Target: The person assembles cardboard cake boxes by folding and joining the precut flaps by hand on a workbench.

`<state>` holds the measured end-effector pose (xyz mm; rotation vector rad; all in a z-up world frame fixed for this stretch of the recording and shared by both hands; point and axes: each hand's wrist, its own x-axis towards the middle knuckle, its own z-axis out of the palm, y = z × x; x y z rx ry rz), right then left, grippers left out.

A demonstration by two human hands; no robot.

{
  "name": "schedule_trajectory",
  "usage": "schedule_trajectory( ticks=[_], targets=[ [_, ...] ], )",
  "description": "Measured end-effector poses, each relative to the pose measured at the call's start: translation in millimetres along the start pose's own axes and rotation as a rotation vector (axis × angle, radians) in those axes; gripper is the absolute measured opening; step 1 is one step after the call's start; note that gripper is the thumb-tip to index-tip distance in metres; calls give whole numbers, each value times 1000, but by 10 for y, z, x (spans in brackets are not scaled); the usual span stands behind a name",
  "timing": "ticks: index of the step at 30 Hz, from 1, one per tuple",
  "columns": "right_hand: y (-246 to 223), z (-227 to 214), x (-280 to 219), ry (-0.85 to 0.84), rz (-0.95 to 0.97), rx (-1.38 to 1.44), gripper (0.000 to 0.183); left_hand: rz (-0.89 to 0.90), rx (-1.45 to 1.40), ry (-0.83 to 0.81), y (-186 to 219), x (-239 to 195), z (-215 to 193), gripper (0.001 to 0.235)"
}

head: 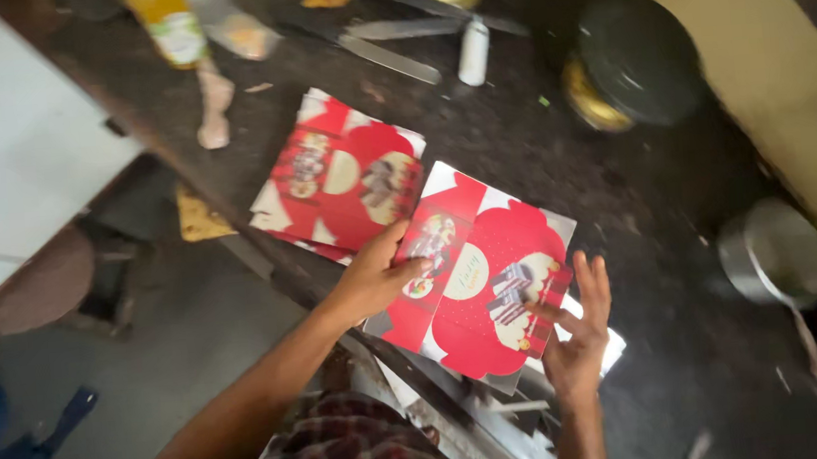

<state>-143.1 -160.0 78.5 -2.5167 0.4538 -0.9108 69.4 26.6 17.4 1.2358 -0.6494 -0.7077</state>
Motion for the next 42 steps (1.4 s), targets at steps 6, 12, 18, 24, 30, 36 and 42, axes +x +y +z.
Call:
schedule_trajectory(
  ticks=[6, 12, 18, 24, 30, 36, 42],
  targets=[
    [71, 847, 474, -212, -301, 13, 32, 336, 420, 265, -150, 219, -842, 50],
    [11, 1897, 1118, -420, -524, 49, 30, -64, 893, 469, -402, 591, -1730, 60],
    [306, 2436, 1081, -606, -426, 235, 21, -36, 1133, 511, -1028, 632, -1887, 86],
    [324, 2469, 1078, -641, -252, 204, 19, -84, 1096, 515, -1122, 659, -1896, 96],
    [148, 2270, 1052, -455, -412, 180, 16, -114, 999, 510, -1039, 664, -1857, 101],
    [25, 1215, 791, -314, -9, 261, 22, 74, 1003, 438, -921, 663, -1935, 93],
    [-30, 418, 7, -591, 188, 77, 41, 135, 1038, 437, -480, 600, -1729, 79]
  ],
)
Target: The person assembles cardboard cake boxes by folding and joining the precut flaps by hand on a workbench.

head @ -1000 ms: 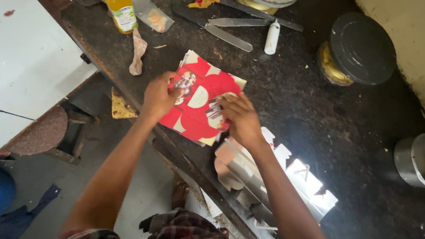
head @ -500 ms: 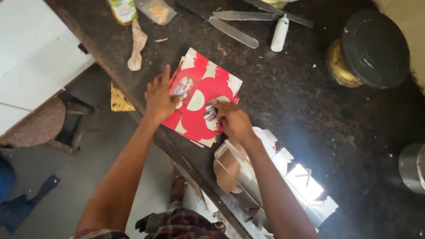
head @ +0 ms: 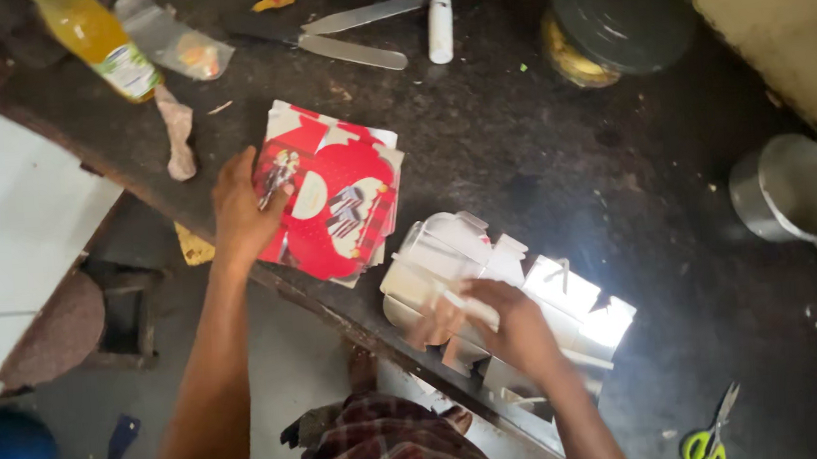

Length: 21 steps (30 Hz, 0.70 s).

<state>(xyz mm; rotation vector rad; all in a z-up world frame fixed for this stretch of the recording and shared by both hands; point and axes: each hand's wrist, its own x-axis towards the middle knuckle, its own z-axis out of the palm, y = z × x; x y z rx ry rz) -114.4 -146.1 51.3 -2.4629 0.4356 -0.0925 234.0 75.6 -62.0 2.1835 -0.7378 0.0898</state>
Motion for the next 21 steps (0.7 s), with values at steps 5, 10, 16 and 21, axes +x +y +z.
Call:
schedule_trajectory(
  ticks=[5, 10, 16, 21],
  targets=[
    [-201, 515, -482, -200, -48, -161, 85, 172, 221, -48, 549, -234, 208, 87],
    [-228, 754, -561, -180, -50, -184, 89, 175, 380, -145, 522, -99, 797, 89],
    [-170, 741, -524, -65, -85, -166, 76, -3, 379, -138, 475, 178, 1195, 88],
    [-111, 840, -541, -47, -48, -153, 71, 54, 374, -59, 494, 78, 1305, 89]
  ],
)
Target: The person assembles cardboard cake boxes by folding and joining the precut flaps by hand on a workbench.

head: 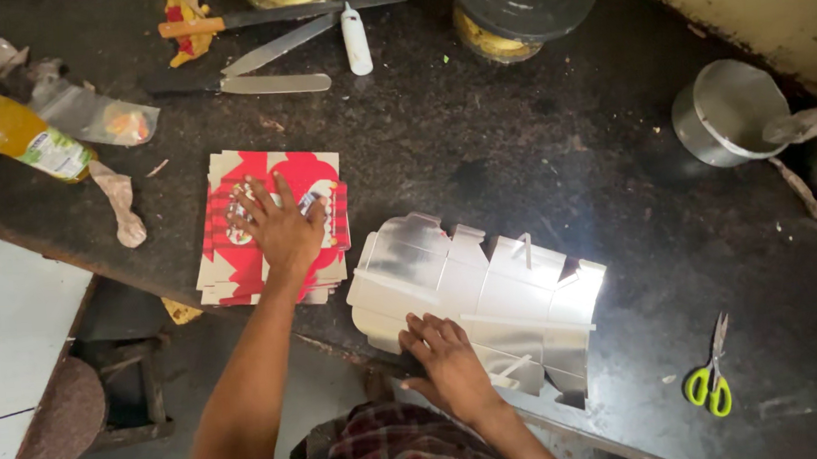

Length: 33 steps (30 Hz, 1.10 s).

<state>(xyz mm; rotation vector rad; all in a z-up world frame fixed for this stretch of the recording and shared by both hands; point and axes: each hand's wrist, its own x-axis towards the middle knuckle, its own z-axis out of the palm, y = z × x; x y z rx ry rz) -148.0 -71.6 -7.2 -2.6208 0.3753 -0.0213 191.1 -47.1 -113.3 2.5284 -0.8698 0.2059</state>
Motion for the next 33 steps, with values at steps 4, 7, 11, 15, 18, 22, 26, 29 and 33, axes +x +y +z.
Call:
schedule_trajectory(
  ticks=[4, 7, 11, 15, 18, 22, 26, 29, 33],
  targets=[
    [136, 120, -10, 74, 40, -39, 58, -18, -17, -41, 37, 9, -84, 90],
    [110, 6, 45, 46, 101, 45, 58, -51, -58, -61, 107, 92, -282, 91],
    [12, -157, 47, 12, 105, 70, 75, -97, -136, -49, 180, 126, -481, 91],
    [88, -65, 17, 8, 125, 12, 66, -68, -160, -10, 201, 137, -535, 90],
    [182, 54, -8, 43, 70, -20, 58, -73, -144, -22, 202, 147, -562, 88],
    [218, 197, -70, 107, 34, -30, 44, -62, -185, -10, 214, 144, -600, 86],
    [272, 278, -204, 157, -7, -18, 30, -41, -222, 10, 235, 114, -685, 78],
    [295, 180, -263, 285, -25, -19, 26, -4, -214, 38, 307, 85, -821, 74],
    [213, -156, -267, 425, 22, 38, 19, 78, -326, 148, 453, -45, -1042, 58]
  ],
)
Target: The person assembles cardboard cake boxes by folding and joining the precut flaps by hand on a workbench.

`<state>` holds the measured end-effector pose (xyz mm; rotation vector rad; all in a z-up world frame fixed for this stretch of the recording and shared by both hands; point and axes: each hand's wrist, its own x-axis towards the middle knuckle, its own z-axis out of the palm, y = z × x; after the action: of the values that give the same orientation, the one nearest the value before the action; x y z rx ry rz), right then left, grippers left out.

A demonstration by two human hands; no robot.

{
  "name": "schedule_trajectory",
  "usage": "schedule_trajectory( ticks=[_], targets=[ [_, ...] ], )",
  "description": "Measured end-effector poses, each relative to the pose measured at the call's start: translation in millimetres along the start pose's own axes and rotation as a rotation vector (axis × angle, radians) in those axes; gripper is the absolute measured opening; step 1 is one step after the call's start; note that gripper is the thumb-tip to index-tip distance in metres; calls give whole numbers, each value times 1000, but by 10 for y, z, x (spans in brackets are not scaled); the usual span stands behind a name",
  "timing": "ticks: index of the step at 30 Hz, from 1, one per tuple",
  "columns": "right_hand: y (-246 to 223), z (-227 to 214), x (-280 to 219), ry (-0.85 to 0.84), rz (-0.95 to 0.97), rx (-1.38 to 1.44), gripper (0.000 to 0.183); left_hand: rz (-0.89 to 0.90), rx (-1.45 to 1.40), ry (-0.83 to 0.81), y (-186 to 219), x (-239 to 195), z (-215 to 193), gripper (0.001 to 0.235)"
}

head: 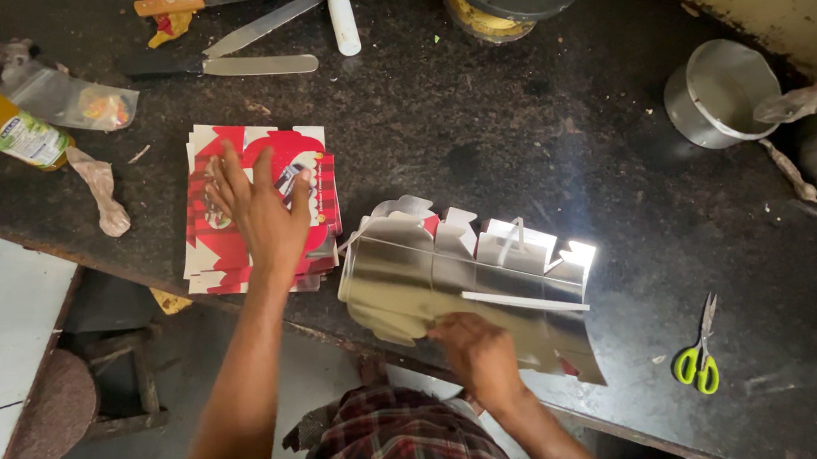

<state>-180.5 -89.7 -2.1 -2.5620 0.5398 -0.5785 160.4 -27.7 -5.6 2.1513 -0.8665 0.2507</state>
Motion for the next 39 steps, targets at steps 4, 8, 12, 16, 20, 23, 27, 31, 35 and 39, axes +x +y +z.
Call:
schedule_trajectory(
  ticks=[4, 8, 12, 16, 20, 23, 27, 31, 35, 39],
  targets=[
    [-114, -171, 193, 7, 125, 24, 8, 77, -123, 67, 290, -181, -207, 44],
    [-179, -230, 220, 6, 24, -17, 10, 76, -334, 54, 563, -428, -420, 33],
    [-163, -259, 165, -115, 39, 3, 16, 46, -453, -21, 672, -572, -534, 25],
    [-234, -148, 197, -54, 215, 38, 8, 14, -467, -45, 709, -665, -603, 23],
    [-262, -233, 249, -94, 349, 217, 17, -164, -610, -101, 655, -739, -701, 22],
    [-328, -384, 281, 49, 278, 260, 9, -15, -495, 7, 558, -766, -734, 22],
    [-509, -725, 296, 384, 88, 48, 13, -69, -726, 32, 508, -914, -770, 47],
    [-696, -910, 274, 472, -170, -61, 21, -181, -1490, -351, 744, -1238, -693, 105],
    [-846, -586, 346, 317, -389, 1, 23, -457, -1512, -580, 1057, -1626, -505, 95],
    [-748, -437, 196, 212, -277, 130, 47, -816, -1394, -363, 881, -1545, -179, 46]
  ],
)
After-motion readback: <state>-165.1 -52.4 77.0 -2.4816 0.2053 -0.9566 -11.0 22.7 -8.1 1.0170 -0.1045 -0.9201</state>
